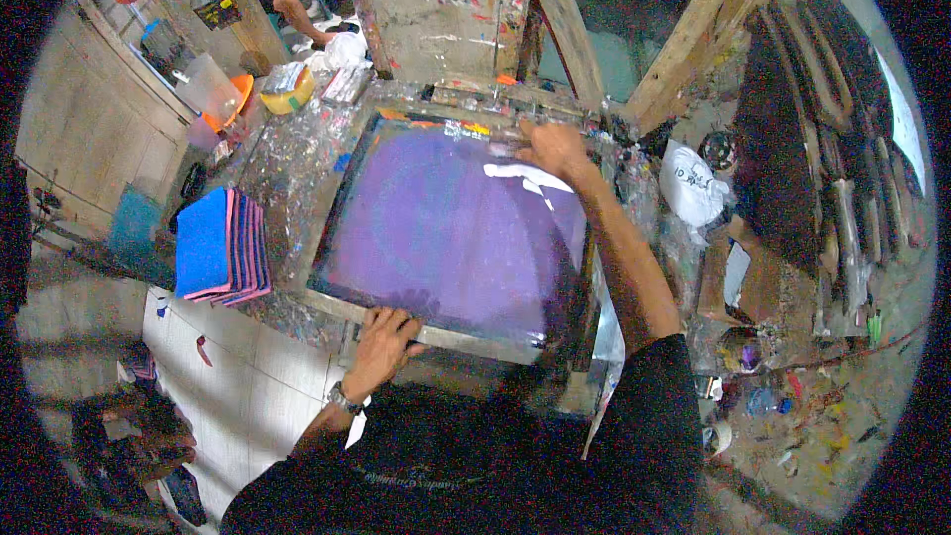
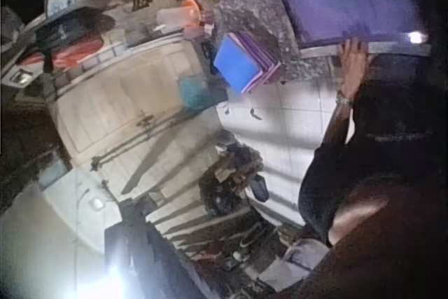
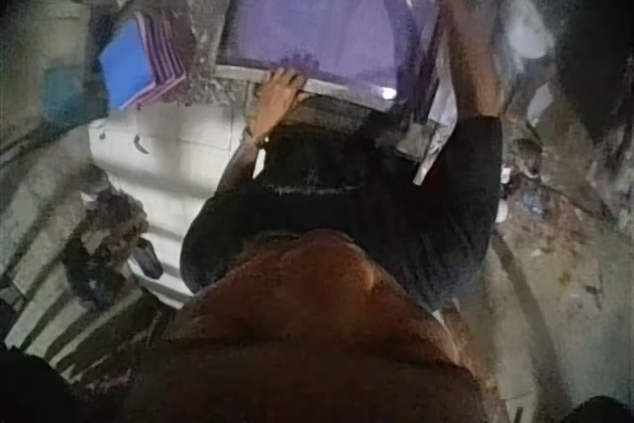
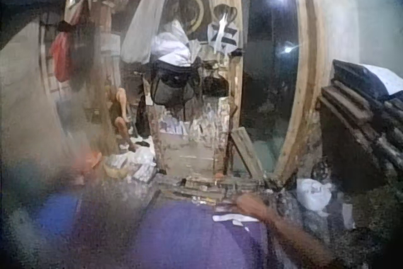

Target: The person applies adhesive tape to the edges of a screen, packs fabric pieces into a plastic bag, and then uses a squeegee to spread white ink across a screen for printing.

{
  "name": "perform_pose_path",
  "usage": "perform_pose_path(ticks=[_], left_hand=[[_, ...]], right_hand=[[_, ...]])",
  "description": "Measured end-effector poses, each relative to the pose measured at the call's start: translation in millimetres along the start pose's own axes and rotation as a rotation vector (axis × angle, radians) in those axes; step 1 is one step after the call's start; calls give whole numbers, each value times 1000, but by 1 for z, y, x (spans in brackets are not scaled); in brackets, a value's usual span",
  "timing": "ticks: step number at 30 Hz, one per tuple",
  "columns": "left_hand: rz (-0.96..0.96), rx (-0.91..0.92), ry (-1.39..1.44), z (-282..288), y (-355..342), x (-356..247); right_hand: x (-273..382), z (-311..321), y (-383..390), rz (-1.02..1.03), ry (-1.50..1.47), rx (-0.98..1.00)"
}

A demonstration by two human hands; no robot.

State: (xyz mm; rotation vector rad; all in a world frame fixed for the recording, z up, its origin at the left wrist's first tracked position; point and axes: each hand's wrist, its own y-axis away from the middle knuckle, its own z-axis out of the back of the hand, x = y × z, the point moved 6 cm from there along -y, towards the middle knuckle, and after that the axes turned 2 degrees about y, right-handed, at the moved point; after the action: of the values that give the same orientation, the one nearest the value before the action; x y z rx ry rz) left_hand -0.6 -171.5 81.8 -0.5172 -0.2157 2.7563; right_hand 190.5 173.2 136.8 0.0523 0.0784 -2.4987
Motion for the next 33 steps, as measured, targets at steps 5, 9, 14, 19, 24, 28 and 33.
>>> perform_pose_path(ticks=[5,9,14,19,24,28,33], left_hand=[[20,3,36,-9,0,1],[30,19,55,-13,4,7],[42,44,93,-18,3,6],[42,36,75,-13,4,8],[11,-7,65,-23,5,9],[-3,-66,67,-20,7,9],[15,-76,87,-12,3,6]], right_hand=[[-2,-28,-3,19,-60,27],[2,-32,2,13,-82,25],[47,-32,77,-30,-47,11],[121,-46,184,104,-151,-112],[140,-33,218,90,-145,-116],[126,-7,201,-12,-232,99],[146,-40,243,100,-54,-48]])
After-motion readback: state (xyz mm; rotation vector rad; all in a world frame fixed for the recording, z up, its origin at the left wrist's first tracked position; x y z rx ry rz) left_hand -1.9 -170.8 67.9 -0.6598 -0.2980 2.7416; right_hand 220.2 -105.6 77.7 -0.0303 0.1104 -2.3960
